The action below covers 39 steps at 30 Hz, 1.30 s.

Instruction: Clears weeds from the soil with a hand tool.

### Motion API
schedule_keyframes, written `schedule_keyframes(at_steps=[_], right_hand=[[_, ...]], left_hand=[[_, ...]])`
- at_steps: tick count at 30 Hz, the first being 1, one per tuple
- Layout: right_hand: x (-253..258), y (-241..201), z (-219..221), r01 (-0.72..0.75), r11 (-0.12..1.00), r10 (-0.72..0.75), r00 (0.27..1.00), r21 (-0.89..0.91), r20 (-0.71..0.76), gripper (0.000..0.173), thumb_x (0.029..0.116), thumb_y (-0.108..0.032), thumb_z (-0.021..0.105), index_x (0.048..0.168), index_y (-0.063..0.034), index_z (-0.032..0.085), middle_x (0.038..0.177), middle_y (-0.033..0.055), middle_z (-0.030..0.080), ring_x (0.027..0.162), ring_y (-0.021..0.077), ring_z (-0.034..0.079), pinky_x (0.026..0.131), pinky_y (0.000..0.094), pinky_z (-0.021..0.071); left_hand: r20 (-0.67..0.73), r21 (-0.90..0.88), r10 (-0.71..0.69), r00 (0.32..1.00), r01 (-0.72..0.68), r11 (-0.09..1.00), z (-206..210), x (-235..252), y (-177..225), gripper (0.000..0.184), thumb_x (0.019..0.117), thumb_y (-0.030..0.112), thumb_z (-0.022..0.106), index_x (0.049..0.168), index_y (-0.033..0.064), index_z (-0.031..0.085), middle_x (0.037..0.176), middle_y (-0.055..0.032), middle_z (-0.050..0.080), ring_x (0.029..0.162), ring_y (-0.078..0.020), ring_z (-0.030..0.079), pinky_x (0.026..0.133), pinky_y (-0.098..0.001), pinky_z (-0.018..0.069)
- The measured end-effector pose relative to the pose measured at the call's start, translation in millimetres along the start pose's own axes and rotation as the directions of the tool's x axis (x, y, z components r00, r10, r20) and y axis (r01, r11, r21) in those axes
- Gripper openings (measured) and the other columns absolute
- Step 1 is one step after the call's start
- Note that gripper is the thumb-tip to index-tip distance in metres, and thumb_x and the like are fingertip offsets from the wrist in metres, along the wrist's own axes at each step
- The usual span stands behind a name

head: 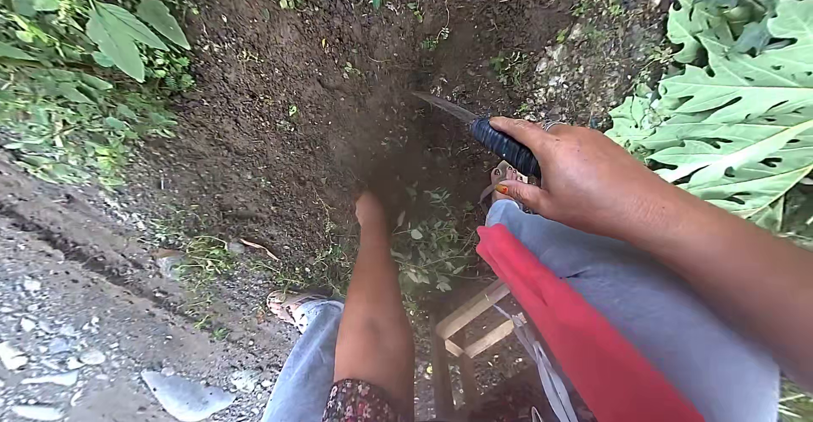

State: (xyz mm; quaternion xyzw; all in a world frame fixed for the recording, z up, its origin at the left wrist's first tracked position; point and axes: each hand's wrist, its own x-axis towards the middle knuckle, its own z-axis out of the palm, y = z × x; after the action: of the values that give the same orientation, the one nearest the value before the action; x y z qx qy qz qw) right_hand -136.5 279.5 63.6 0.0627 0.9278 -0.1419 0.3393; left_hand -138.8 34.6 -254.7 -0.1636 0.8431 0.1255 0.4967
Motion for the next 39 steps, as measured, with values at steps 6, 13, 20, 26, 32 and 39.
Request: schedule_keyframes(at_steps=[6,13,20,26,32,39], right_hand=[[1,-3,1,0.005,1.000,-0.005,1.000,-0.010,-0.001,0.077,0.0930,-0.036,0.077,0.159,-0.0137,0.042,0.105,0.0188,0.068,0.089,0.0359,0.069,0.073,0.0532,0.0553],[2,-7,0,-0.028,0.999,0.028,0.999,-0.016,0.031,0.075,0.0956,-0.034,0.074,0.159,-0.0154,0.040,0.108,0.0185,0.068,0.092,0.0362,0.069,0.076,0.0535,0.0549],[1,-17,-2,-0.062,0.998,0.063,0.996,-0.017,0.055,0.076,0.0962,-0.031,0.075,0.161,-0.0148,0.038,0.111,0.0203,0.067,0.097,0.0386,0.068,0.081,0.0553,0.0541],[2,-27,-1,-0.054,0.998,0.056,0.996,-0.023,0.076,0.077,0.0963,-0.031,0.075,0.161,-0.0126,0.037,0.110,0.0218,0.068,0.100,0.0419,0.068,0.082,0.0583,0.0539],[1,-22,5,-0.028,1.000,0.028,0.998,0.000,0.055,0.075,0.0963,-0.029,0.075,0.159,-0.0108,0.038,0.112,0.0227,0.068,0.104,0.0427,0.067,0.086,0.0604,0.0531],[2,-14,5,-0.038,0.999,0.038,0.998,-0.001,0.057,0.077,0.0956,-0.030,0.075,0.160,-0.0116,0.038,0.111,0.0223,0.069,0.101,0.0415,0.068,0.085,0.0580,0.0540]], left_hand=[[-0.048,-0.014,-0.051,0.998,0.051,0.999,3,3,7,0.059,0.1127,0.043,0.033,0.135,-0.0036,0.060,0.136,-0.0298,0.062,0.130,-0.0453,0.059,0.106,-0.0647,0.0462],[-0.073,-0.109,0.051,0.996,-0.059,0.992,-2,1,-14,0.055,0.1146,0.036,0.029,0.133,-0.0032,0.062,0.135,-0.0311,0.062,0.133,-0.0470,0.056,0.110,-0.0652,0.0415],[-0.207,-0.292,0.119,0.971,-0.178,0.940,-27,-5,-40,0.056,0.1147,0.035,0.030,0.127,-0.0069,0.064,0.126,-0.0327,0.065,0.127,-0.0471,0.059,0.109,-0.0644,0.0409],[-0.164,-0.086,0.141,0.976,-0.157,0.984,12,-81,-51,0.053,0.1145,0.034,0.029,0.129,-0.0027,0.064,0.121,-0.0306,0.068,0.120,-0.0472,0.065,0.103,-0.0641,0.0482],[0.120,0.102,0.077,0.990,-0.089,0.991,54,-126,-87,0.048,0.1112,0.036,0.043,0.134,-0.0007,0.064,0.139,-0.0275,0.061,0.135,-0.0418,0.056,0.113,-0.0568,0.0441],[-0.302,0.068,0.189,0.934,-0.177,0.982,-2,-120,-34,0.083,0.0867,0.029,0.083,0.149,-0.0097,0.044,0.154,-0.0358,0.039,0.146,-0.0515,0.034,0.118,-0.0615,0.0326]])
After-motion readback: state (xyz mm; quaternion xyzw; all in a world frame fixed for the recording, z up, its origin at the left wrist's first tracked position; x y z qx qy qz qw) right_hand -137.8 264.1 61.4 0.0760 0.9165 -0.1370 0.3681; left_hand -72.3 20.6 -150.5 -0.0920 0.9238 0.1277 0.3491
